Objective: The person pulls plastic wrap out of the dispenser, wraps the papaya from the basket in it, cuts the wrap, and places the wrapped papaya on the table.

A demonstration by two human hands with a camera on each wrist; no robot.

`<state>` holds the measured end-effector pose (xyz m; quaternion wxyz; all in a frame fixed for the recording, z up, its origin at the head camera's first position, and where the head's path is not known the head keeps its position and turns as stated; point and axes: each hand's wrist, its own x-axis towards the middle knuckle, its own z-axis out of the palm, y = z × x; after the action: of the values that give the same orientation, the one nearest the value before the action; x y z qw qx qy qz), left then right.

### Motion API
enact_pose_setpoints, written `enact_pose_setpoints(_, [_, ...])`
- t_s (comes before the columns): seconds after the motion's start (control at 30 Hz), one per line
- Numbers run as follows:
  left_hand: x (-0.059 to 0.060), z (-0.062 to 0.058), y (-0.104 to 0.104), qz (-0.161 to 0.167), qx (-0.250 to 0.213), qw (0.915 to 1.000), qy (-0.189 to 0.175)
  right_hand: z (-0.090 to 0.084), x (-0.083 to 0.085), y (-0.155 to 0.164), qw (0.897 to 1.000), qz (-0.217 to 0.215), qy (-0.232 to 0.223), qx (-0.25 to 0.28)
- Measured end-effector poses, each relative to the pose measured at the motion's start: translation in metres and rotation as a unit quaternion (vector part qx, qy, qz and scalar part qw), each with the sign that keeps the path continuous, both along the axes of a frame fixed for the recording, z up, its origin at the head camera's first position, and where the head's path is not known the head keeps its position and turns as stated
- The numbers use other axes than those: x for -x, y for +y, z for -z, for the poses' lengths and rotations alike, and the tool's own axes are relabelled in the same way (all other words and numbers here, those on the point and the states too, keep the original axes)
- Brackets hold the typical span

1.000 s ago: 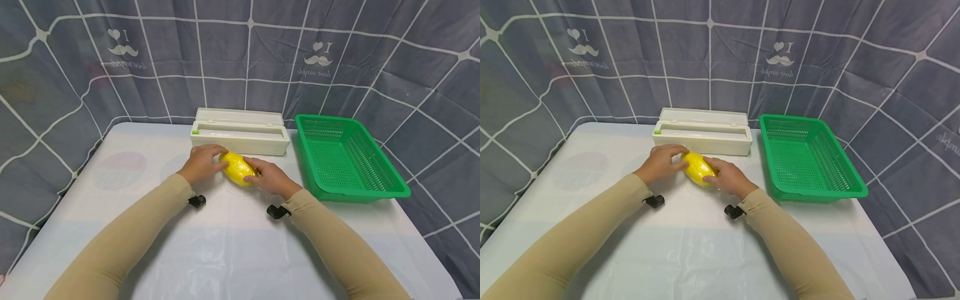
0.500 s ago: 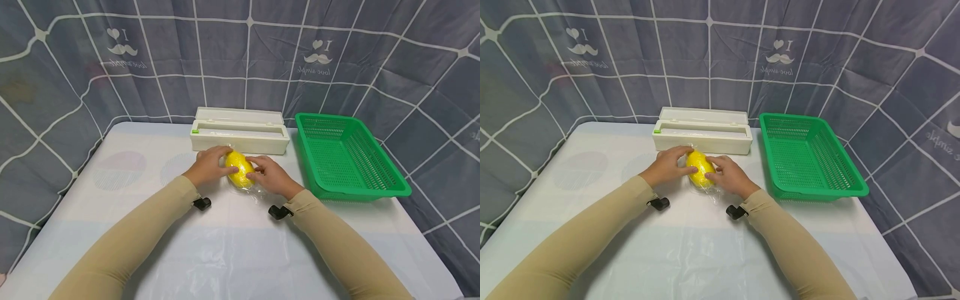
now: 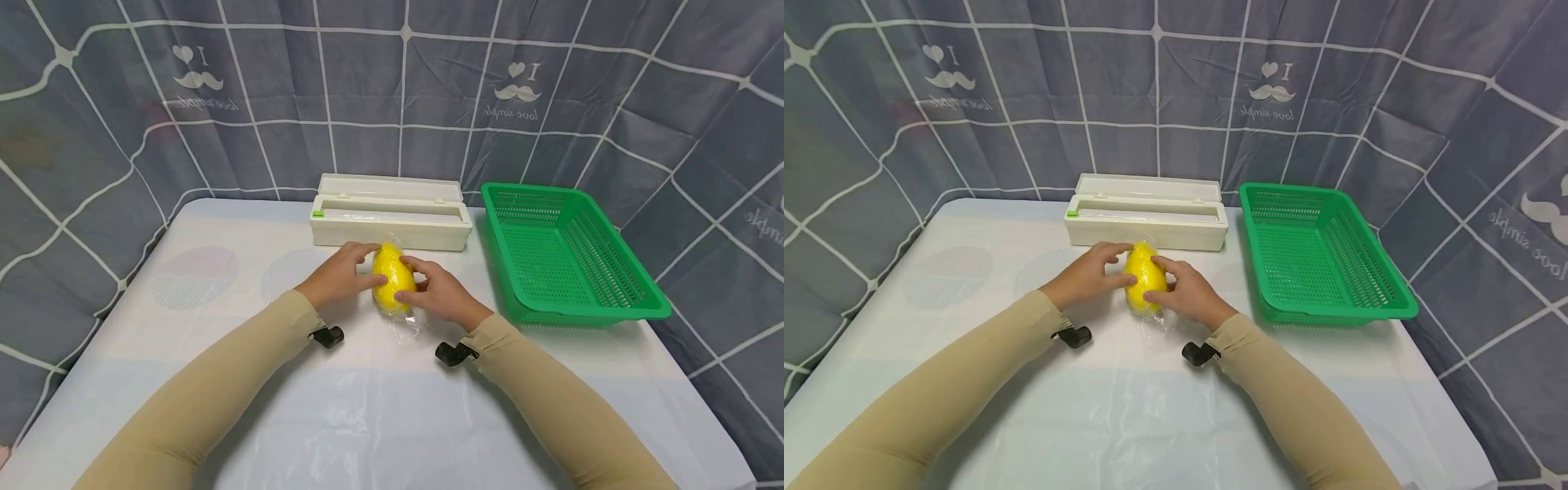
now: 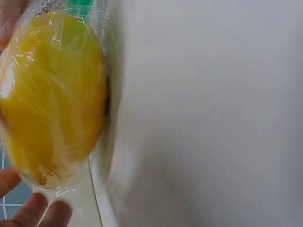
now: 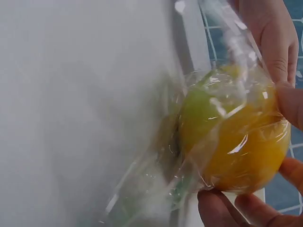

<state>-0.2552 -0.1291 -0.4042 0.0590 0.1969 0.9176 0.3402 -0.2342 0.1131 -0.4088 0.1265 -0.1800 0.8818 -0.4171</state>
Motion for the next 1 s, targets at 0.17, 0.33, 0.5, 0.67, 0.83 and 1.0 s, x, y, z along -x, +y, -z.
enact_pose_setpoints(0.17, [-0.004,-0.001,0.000,0.039,-0.041,0.9968,-0.056,0.002,-0.006,-0.002,1.000,-0.002,0.000,0.008])
enact_pose_setpoints(0.33, [-0.010,-0.003,0.000,0.040,-0.023,0.9973,-0.057,-0.002,-0.012,0.001,1.000,-0.017,-0.018,0.002])
enact_pose_setpoints(0.5, [-0.017,-0.006,0.003,0.045,-0.009,0.9979,-0.046,-0.008,-0.013,0.007,0.999,-0.035,0.017,-0.020])
enact_pose_setpoints(0.67, [-0.022,-0.008,0.008,0.052,0.009,0.9978,-0.041,-0.007,-0.008,0.011,0.995,-0.092,0.044,-0.018])
enact_pose_setpoints(0.83, [-0.024,-0.007,0.008,0.059,0.028,0.9967,-0.048,-0.004,-0.009,0.012,0.993,-0.112,0.024,-0.019])
enact_pose_setpoints(1.0, [-0.024,-0.005,0.008,0.053,0.022,0.9969,-0.053,-0.004,-0.010,0.012,0.994,-0.107,0.005,-0.032])
